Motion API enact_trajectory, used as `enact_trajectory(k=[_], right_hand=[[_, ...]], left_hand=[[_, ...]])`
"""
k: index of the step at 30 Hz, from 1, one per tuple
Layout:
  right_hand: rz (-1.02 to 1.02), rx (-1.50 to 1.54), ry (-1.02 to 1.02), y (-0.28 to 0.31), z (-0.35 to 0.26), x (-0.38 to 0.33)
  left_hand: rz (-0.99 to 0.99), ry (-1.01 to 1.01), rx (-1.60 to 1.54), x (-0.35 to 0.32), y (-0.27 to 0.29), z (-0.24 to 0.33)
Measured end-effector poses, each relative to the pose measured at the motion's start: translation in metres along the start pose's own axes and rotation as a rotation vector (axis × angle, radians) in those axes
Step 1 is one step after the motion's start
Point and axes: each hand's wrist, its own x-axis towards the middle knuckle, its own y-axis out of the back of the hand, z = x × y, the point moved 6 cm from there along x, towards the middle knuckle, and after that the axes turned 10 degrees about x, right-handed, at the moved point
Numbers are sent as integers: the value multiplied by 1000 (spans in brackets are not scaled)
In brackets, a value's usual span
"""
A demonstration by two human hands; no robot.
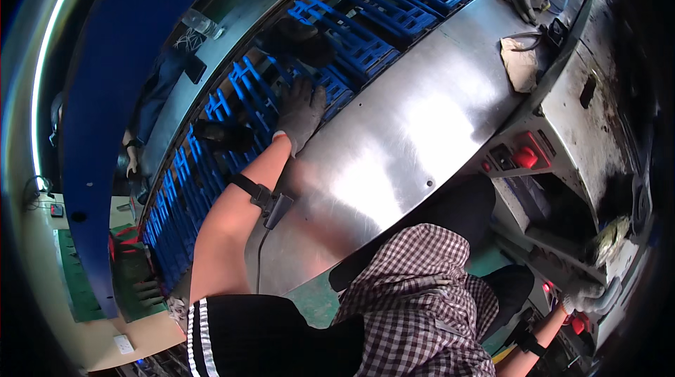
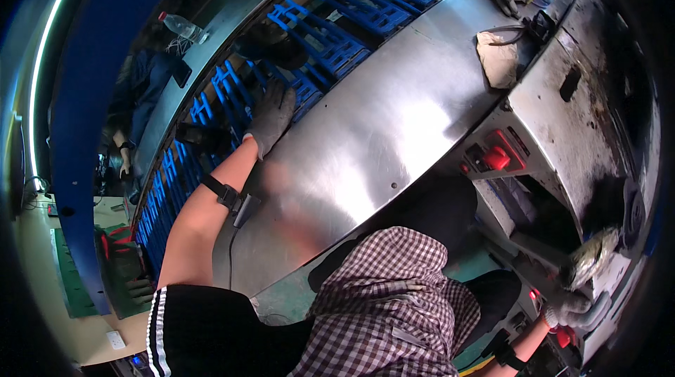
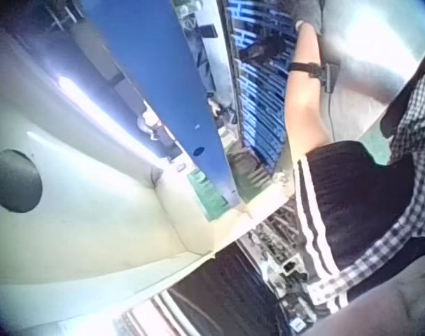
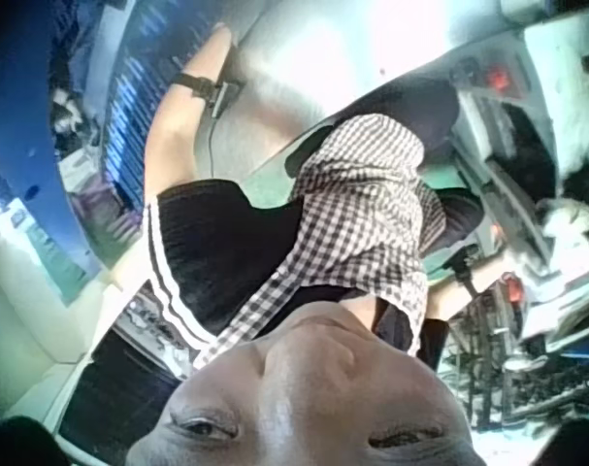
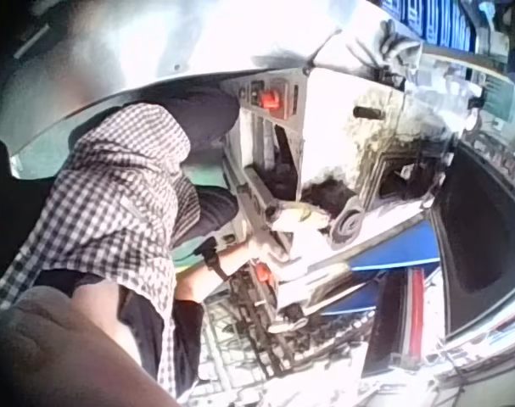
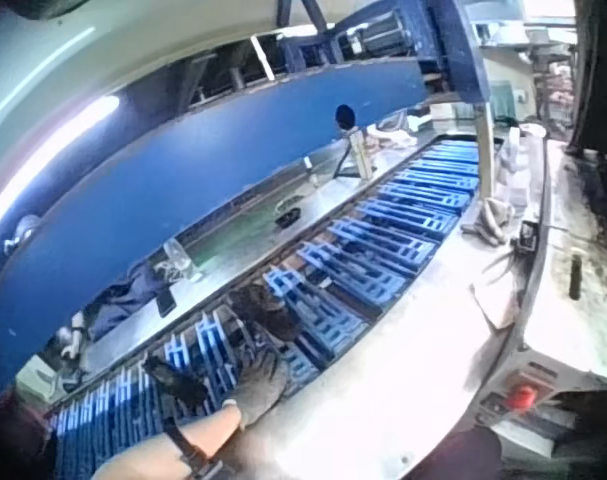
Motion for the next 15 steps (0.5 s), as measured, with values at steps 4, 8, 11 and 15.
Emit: enact_trajectory(k=[4,8,11,15], right_hand=[[-33,-144,81,15,36,-24],[-40,-172,43,14,26,-22],[-66,-235,79,13,22,-18],[-79,-138,60,10,31,-27]], left_hand=[[-145,117,106,40,-28,-28],[61,533,-156,51,-33,-73],[-100,563,-98,66,-23,-85],[-101,637,-125,65,-13,-91]])
